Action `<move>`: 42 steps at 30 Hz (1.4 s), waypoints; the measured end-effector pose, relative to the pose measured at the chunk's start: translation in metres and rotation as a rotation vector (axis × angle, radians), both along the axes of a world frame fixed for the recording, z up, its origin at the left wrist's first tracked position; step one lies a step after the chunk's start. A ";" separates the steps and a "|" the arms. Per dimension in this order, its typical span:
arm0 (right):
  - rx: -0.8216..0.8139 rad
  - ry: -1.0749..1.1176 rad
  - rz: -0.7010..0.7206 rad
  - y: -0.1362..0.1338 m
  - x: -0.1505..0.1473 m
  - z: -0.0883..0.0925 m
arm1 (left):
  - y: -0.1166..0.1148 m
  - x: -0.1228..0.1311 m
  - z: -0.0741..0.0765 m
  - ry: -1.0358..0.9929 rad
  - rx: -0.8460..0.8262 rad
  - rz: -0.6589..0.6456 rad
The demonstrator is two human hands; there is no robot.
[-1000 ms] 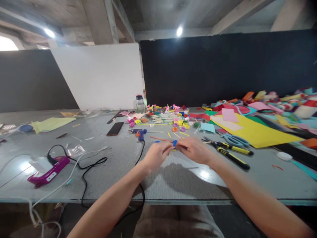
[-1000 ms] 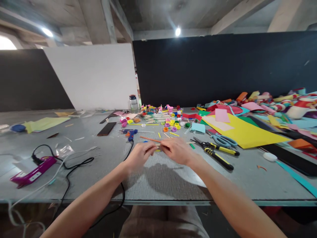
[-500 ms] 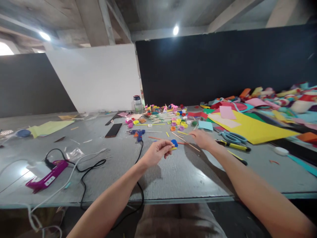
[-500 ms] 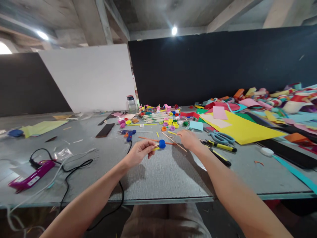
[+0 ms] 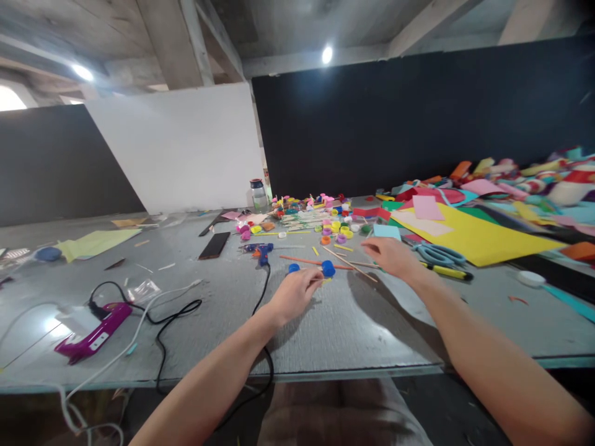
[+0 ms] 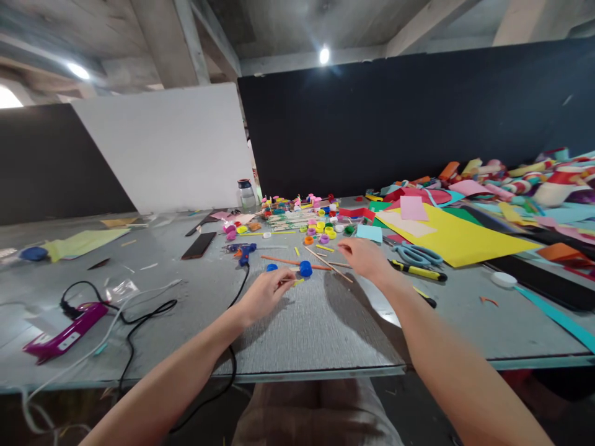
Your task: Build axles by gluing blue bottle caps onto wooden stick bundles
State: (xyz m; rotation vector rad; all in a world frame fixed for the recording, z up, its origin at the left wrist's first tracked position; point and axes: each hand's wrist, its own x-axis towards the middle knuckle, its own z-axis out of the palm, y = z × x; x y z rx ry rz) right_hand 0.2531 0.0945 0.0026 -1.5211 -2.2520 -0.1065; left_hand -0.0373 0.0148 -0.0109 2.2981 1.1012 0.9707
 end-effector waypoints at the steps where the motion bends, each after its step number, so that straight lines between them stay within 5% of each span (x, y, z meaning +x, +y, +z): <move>1: 0.016 -0.003 -0.020 -0.002 0.005 0.004 | 0.000 0.000 0.000 0.004 0.020 0.010; 6: -0.008 -0.103 -0.135 -0.007 0.048 0.004 | 0.000 -0.001 0.002 -0.069 0.131 0.080; 12: -0.147 -0.233 -0.255 -0.018 0.110 -0.034 | -0.005 0.002 0.009 -0.202 0.141 0.099; 17: -0.118 -0.220 -0.246 -0.020 0.124 -0.050 | -0.007 0.006 0.010 -0.271 0.112 0.055; 24: -0.069 -0.187 -0.222 -0.022 0.137 -0.055 | -0.001 0.005 0.001 -0.362 -0.029 0.034; 29: 0.046 -0.136 -0.265 -0.034 0.153 -0.040 | 0.004 0.006 -0.004 -0.477 -0.118 -0.014; 33: 0.188 -0.032 -0.231 -0.058 0.128 -0.019 | 0.000 0.012 -0.002 -0.556 -0.166 -0.063; 39: 0.121 0.068 0.201 -0.104 0.018 -0.009 | -0.010 0.021 0.005 -0.620 -0.195 -0.133; 42: 0.125 0.130 0.299 -0.113 -0.022 -0.007 | -0.012 0.021 0.007 -0.645 -0.190 -0.144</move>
